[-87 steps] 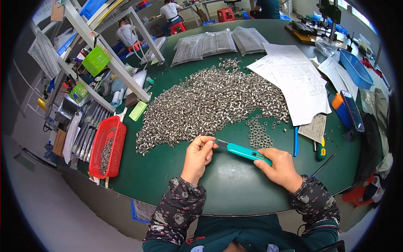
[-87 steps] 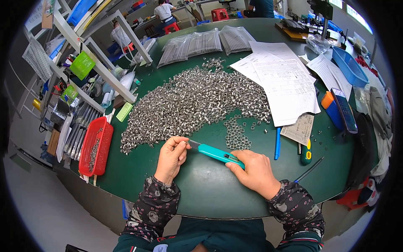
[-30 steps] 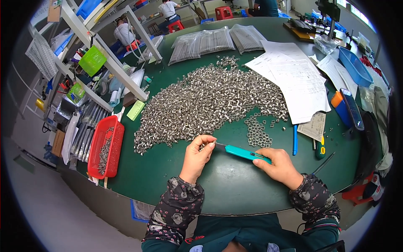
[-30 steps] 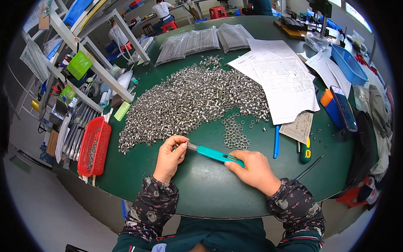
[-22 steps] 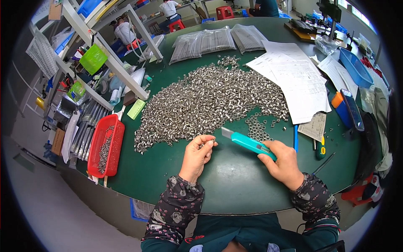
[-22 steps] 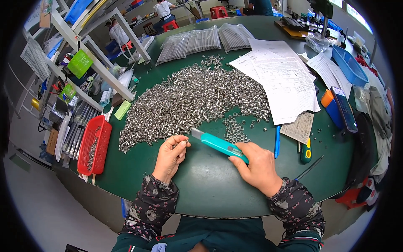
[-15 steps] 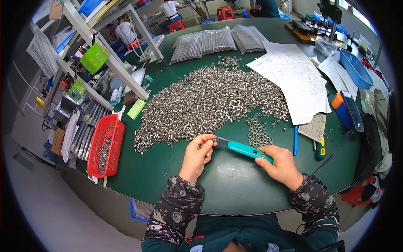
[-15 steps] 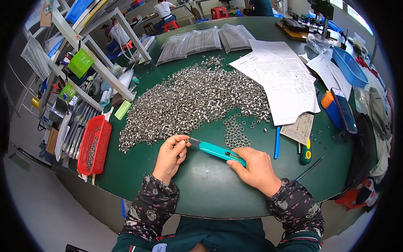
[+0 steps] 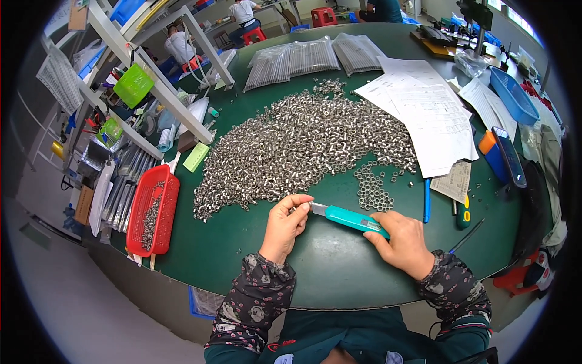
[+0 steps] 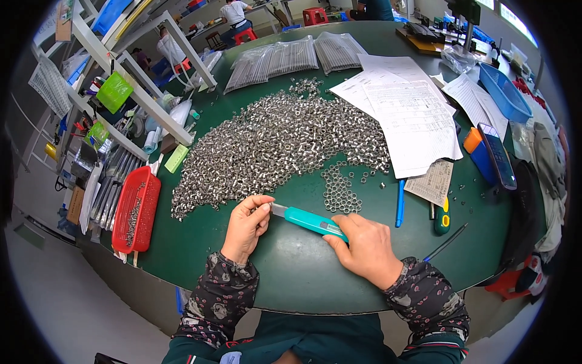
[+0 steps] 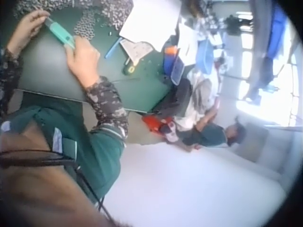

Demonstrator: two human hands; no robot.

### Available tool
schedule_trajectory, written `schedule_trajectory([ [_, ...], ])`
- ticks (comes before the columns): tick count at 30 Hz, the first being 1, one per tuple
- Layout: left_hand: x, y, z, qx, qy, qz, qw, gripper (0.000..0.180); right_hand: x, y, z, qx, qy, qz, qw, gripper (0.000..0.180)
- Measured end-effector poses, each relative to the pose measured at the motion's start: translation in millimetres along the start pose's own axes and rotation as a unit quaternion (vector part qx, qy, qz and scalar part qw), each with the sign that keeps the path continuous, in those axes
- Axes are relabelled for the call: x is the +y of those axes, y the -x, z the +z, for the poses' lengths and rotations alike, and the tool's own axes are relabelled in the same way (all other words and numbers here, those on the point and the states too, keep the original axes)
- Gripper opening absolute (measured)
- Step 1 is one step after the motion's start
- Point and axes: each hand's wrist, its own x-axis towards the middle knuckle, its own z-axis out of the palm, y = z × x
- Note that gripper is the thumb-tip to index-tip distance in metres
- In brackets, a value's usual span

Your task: Inspecting and sorting small metal parts using a utility knife on a workbench.

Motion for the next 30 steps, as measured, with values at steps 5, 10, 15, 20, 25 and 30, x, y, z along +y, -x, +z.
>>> schedule_trajectory([
  [5, 1, 0, 0, 0.037, 0.020, 0.011, 0.999, 0.015, 5, 0, 0, 0.017, -0.007, 0.004, 1.000, 0.026],
  [10, 1, 1, 1, 0.027, 0.012, 0.015, 0.999, 0.015, 4, -3, -2, -0.056, -0.045, 0.042, 0.997, 0.025],
  [15, -2, 1, 1, 0.014, -0.007, 0.026, 1.000, 0.015, 10, -3, -2, -0.087, -0.069, 0.055, 0.992, 0.027],
  [20, 1, 3, -1, 0.006, -0.100, 0.065, 0.993, 0.015, 4, -1, -1, -0.026, -0.047, 0.026, 0.998, 0.025],
  [25, 2, 1, -3, 0.000, 0.083, -0.014, 0.996, 0.014, 3, -3, -3, 0.090, 0.017, -0.066, 0.994, 0.023],
  [30, 2, 0, -4, -0.034, 0.154, -0.021, 0.987, 0.011, 6, -3, 0, 0.055, -0.003, -0.056, 0.997, 0.024],
])
